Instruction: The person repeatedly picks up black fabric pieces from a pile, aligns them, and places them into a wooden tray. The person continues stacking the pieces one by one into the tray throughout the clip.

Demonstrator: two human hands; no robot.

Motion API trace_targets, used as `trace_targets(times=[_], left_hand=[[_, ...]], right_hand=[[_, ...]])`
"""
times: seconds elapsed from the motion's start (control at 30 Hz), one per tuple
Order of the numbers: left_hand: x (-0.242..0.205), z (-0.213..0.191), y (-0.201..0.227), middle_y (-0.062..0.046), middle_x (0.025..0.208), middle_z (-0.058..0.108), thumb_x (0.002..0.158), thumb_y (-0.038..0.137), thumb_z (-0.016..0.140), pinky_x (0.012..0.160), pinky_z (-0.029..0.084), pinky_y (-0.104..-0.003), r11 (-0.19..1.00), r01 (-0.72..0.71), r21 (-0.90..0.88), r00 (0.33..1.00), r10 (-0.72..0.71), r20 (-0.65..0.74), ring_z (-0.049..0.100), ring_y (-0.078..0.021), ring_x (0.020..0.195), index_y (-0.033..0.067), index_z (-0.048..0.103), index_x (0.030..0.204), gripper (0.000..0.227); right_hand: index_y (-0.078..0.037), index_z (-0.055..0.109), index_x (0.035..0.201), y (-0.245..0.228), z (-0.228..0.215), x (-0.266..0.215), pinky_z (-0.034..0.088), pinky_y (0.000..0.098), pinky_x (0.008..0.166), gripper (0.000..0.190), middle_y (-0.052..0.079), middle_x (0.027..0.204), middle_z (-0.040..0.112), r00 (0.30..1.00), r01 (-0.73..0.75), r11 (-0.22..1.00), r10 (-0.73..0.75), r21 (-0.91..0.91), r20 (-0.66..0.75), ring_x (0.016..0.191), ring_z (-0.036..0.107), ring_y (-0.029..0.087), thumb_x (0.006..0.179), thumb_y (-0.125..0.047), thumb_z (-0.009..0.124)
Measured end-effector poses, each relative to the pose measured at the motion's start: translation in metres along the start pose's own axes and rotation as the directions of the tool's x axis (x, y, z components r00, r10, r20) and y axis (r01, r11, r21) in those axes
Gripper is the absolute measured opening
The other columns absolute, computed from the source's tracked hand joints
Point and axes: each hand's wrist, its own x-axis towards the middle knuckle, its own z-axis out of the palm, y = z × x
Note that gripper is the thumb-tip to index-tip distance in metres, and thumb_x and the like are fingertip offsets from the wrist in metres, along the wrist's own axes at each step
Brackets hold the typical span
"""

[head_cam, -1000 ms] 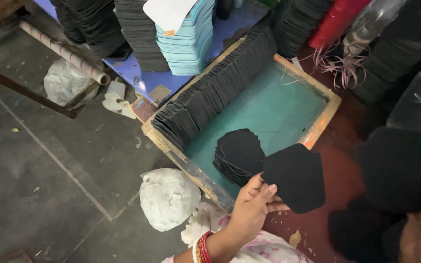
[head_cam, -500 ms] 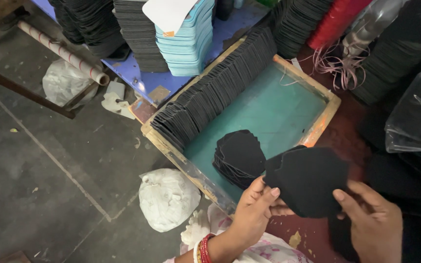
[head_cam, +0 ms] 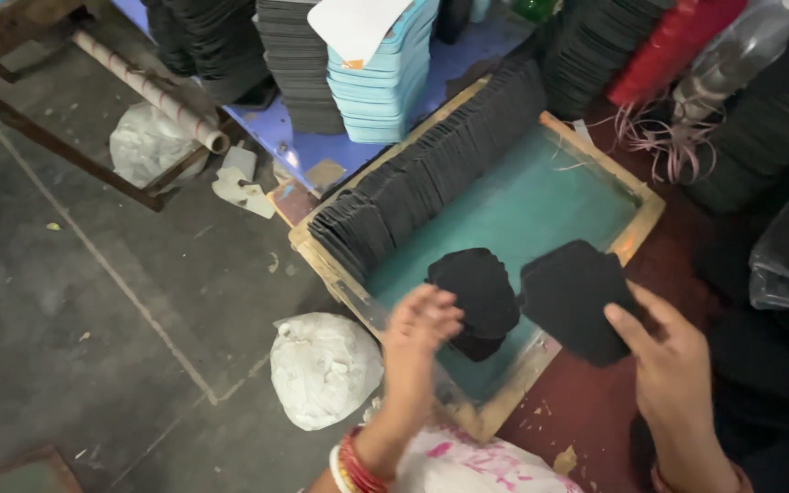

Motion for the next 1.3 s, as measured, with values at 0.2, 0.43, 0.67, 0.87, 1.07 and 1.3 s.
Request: trace_targets(times=[0.2,0.43,0.67,0.87,1.07,1.3], left_hand=[[0.025,-0.047,-0.008,-0.008,0.143,0.057,0.095,0.023,0.062,0.105,0.045,-0.034,0.975,-0.069,0.214,0.962,0.121,-0.244,0.056,-0.0165,0.127,0.0052,0.048,0.147,0.057],[0.049,-0.015,0.002,-0.021,0.149,0.05,0.089,0.051,0.069,0.115,0.035,-0.035,0.869,0.221,0.444,0.952,-0.094,-0.291,0.048,-0.0284,0.139,0.0038,0.036,0.157,0.09],[0.063,-0.015,-0.008,-0.022,0.13,0.071,0.076,0.044,0.079,0.099,0.052,-0.036,0.868,0.144,0.475,0.99,-0.128,-0.065,0.068,-0.0261,0.114,-0.0086,0.06,0.138,0.084],[0.068,-0.01,0.011,-0.012,0.113,0.076,0.068,0.041,0.087,0.091,0.056,-0.033,0.813,0.232,0.534,0.935,-0.338,0.109,0.072,-0.0207,0.101,-0.0037,0.073,0.12,0.07],[0.055,-0.002,0.009,-0.016,0.11,0.078,0.065,0.041,0.09,0.093,0.06,-0.036,0.539,0.121,0.834,0.968,-0.251,0.022,0.077,-0.0246,0.102,-0.007,0.071,0.119,0.075],[0.022,0.002,-0.016,-0.018,0.137,0.065,0.06,0.036,0.093,0.108,0.048,-0.036,0.703,-0.07,0.708,0.994,-0.01,0.108,0.063,-0.0262,0.126,-0.0024,0.048,0.148,0.106]], right_hand=[[0.005,0.065,0.135,0.035,0.056,0.038,0.05,0.0278,0.097,0.049,0.011,0.121,0.071,0.988,0.005,1.0,-0.009,0.027,0.155,0.106,0.065,0.016,0.09,-0.014,0.073],[0.002,0.042,0.152,0.108,0.075,0.066,0.039,0.0359,0.109,0.083,0.023,0.146,0.051,0.944,0.054,0.813,0.148,-0.579,0.295,0.132,0.05,0.026,0.09,-0.042,0.075],[-0.007,0.044,0.154,0.081,0.088,0.043,0.036,0.0315,0.112,0.073,0.008,0.148,0.058,0.784,-0.358,0.931,0.344,-0.077,0.517,0.133,0.053,0.017,0.091,-0.036,0.065],[-0.008,0.041,0.156,0.113,0.064,0.057,0.042,0.0339,0.108,0.077,0.007,0.146,0.058,0.716,-0.516,0.856,0.41,0.033,0.565,0.13,0.056,0.019,0.088,-0.029,0.069],[-0.008,0.039,0.157,0.12,0.052,0.058,0.041,0.0341,0.11,0.08,0.008,0.146,0.056,0.722,-0.393,0.919,0.318,-0.014,0.614,0.13,0.053,0.018,0.086,-0.022,0.072],[-0.003,0.033,0.16,0.127,0.026,0.056,0.036,0.0349,0.114,0.086,0.009,0.15,0.052,0.692,-0.247,0.967,0.132,0.061,0.71,0.135,0.049,0.019,0.086,-0.023,0.072]])
